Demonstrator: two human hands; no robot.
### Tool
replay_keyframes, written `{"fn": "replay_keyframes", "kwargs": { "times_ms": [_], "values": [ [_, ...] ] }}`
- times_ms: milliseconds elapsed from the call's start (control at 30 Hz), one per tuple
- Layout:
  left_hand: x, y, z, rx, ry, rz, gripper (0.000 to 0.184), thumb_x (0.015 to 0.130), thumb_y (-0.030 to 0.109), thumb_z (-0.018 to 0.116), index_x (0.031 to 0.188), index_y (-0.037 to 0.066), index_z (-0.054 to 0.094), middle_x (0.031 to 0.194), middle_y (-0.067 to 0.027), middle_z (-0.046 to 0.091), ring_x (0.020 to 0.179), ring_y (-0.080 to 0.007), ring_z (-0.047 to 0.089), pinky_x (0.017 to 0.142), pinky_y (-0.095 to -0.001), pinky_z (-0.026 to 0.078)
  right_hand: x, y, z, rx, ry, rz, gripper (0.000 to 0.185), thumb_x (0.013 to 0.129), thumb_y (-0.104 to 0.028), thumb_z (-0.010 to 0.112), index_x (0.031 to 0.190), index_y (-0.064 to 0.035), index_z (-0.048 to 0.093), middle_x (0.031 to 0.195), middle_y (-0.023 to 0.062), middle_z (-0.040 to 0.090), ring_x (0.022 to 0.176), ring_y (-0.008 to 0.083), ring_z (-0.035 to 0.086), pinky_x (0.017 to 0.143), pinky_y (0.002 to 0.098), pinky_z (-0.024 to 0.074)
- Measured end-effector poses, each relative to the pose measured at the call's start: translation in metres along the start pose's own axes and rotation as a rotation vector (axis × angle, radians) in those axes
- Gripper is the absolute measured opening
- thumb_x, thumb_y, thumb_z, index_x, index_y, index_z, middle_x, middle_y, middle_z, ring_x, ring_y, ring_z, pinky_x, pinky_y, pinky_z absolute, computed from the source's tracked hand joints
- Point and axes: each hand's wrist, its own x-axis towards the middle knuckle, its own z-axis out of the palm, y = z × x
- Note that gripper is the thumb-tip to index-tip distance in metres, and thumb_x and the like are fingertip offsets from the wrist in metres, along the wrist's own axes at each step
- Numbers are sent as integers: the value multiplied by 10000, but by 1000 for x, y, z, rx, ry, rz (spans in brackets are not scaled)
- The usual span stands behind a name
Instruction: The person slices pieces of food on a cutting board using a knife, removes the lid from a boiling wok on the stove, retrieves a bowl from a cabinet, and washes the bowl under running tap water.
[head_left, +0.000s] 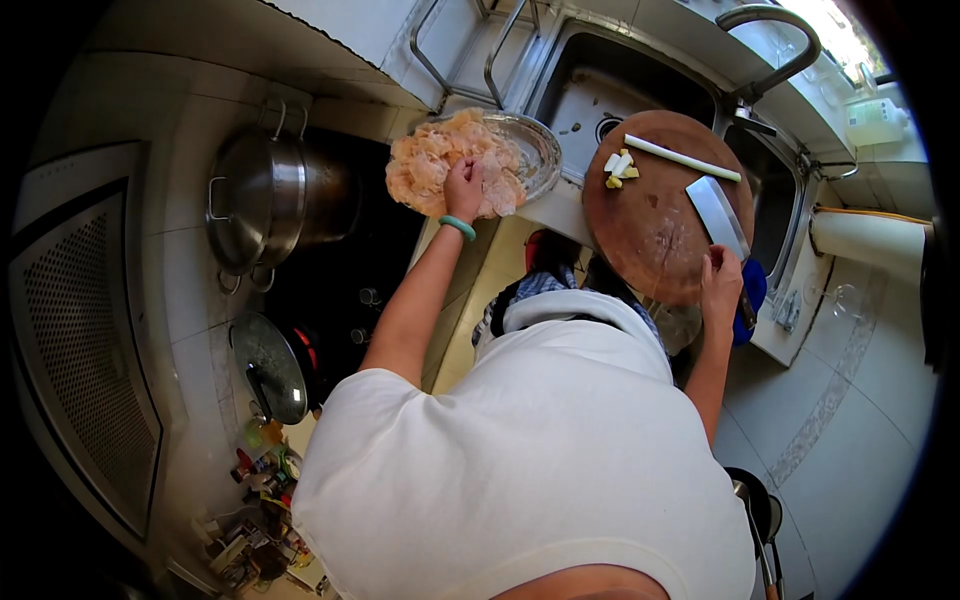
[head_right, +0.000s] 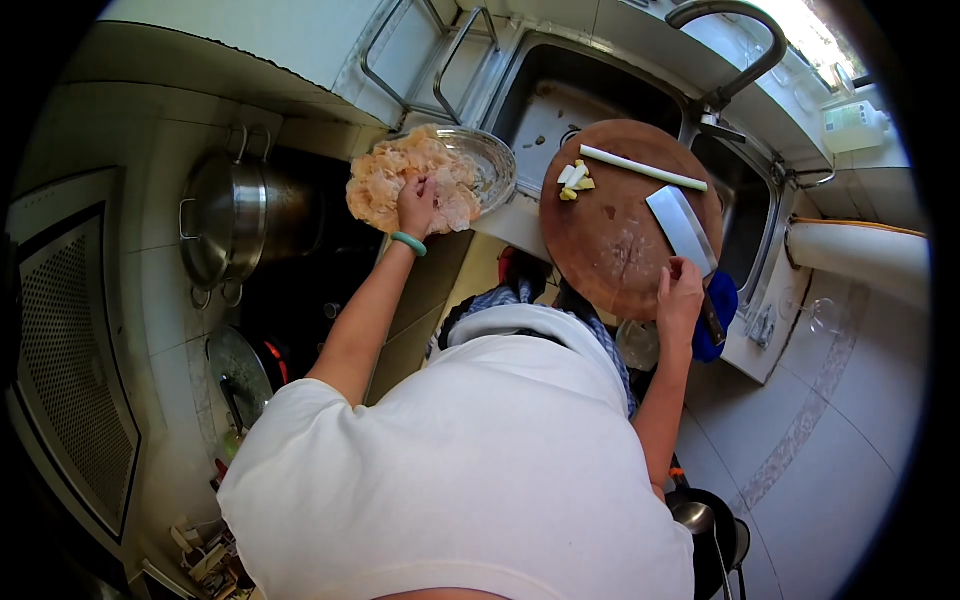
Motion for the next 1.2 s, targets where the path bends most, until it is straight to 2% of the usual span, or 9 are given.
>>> {"fn": "replay_keyframes", "kwargs": {
  "times_ms": [167,267,433,633,767,900,1000,1133,1200],
  "values": [
    [8,7,-14,-446,126,-163,165,955,188,553,953,25,579,869,-22,618,810,-91,582,719,-239,480,1,6,3,10,0,8,178,850,-52,606,1007,28,581,950,177,603,864,312,609,779,374,482],
    [9,15,-18,-802,198,-292,108,953,178,554,913,78,549,827,4,583,737,-85,562,673,-238,470,2,10,4,31,0,15,180,848,-52,609,1007,26,582,949,175,602,862,313,608,780,374,481],
    [17,28,-32,-1006,242,-338,94,951,180,538,945,87,549,902,-34,614,831,-157,605,726,-304,507,0,11,-2,19,29,-6,182,841,-48,610,1006,25,584,954,176,602,871,318,606,784,381,479],
    [6,62,-20,-1206,-4,-481,119,904,211,597,944,99,596,928,-22,664,888,-180,628,789,-326,502,0,33,-5,16,123,10,190,822,-51,625,996,18,591,936,176,602,870,332,592,782,399,471],
    [-25,114,37,-970,-206,-455,169,861,151,660,996,88,579,953,-37,667,881,-154,648,767,-277,522,-3,51,-9,-193,278,17,234,755,-89,679,959,-17,590,989,149,554,974,333,524,870,409,413],
    [-74,173,114,-754,-518,-503,282,828,99,680,1091,72,582,976,-30,664,878,-137,652,771,-250,523,-10,64,-15,-320,227,158,477,709,-161,750,1104,-35,515,1109,151,517,1081,345,477,922,436,394],
    [-102,182,171,-692,-716,-676,276,822,118,683,1080,74,596,965,-36,664,881,-137,652,762,-249,525,-14,74,-16,-310,127,196,498,702,-162,757,1116,-40,508,1109,157,523,1084,348,481,916,440,396],
    [-126,189,232,-679,-766,-747,217,821,122,676,1016,77,592,927,-37,651,841,-143,649,680,-260,527,-13,88,-10,-316,24,175,508,698,-171,772,1118,-56,509,1055,152,558,1037,343,523,872,444,421],
    [-133,177,257,-800,-636,-730,210,819,100,653,1009,65,571,924,-51,634,817,-164,639,656,-285,527,-10,98,-4,-312,50,157,491,711,-166,766,1115,-60,509,1029,154,562,996,342,546,848,440,433]
  ]
}}
